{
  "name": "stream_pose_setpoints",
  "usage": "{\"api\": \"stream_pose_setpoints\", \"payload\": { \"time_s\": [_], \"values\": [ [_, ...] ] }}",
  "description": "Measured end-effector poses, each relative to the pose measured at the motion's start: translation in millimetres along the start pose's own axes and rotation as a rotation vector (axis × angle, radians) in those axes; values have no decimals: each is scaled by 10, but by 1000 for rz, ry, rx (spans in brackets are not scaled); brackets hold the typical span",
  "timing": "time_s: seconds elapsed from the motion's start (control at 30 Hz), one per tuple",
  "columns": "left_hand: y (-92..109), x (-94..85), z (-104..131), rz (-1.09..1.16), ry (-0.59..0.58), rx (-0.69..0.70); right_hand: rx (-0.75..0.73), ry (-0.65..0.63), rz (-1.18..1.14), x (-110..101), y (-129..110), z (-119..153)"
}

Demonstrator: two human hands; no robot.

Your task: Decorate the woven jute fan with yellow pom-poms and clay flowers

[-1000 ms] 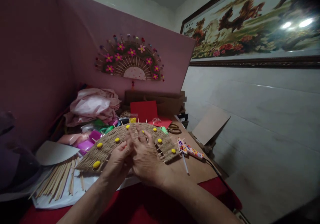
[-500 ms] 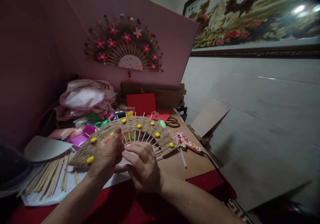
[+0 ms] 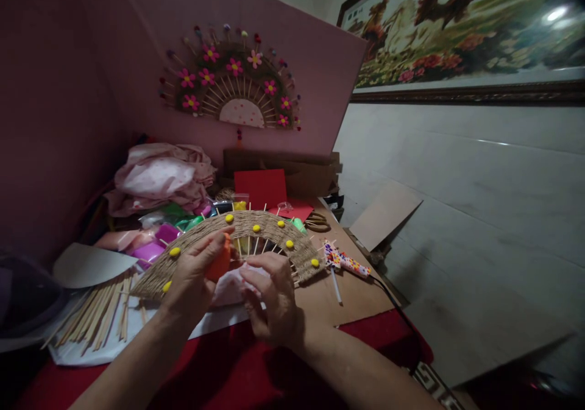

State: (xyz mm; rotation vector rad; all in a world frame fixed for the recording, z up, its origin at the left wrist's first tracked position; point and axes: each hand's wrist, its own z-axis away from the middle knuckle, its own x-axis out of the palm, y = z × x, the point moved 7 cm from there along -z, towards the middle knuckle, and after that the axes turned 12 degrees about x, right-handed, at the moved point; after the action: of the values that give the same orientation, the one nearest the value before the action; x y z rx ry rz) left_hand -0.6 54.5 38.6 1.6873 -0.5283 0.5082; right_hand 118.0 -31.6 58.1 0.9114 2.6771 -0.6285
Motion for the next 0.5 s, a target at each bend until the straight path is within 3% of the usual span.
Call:
{"api": "stream_pose_setpoints", "payload": {
  "time_s": [0.13, 0.27, 0.43, 0.5],
  "values": [
    [62, -46, -30, 41, 46, -32, -85, -31, -35, 13, -95, 5],
    [46, 4, -7, -13, -70, -33, -147, -33, -31, 26, -137, 42],
    [-293, 51, 118, -218, -210, -152, -342, 16, -81, 1, -262, 175],
    [-416, 50, 164, -380, -236, -167, -340, 69, -116, -40, -290, 193]
  ]
}}
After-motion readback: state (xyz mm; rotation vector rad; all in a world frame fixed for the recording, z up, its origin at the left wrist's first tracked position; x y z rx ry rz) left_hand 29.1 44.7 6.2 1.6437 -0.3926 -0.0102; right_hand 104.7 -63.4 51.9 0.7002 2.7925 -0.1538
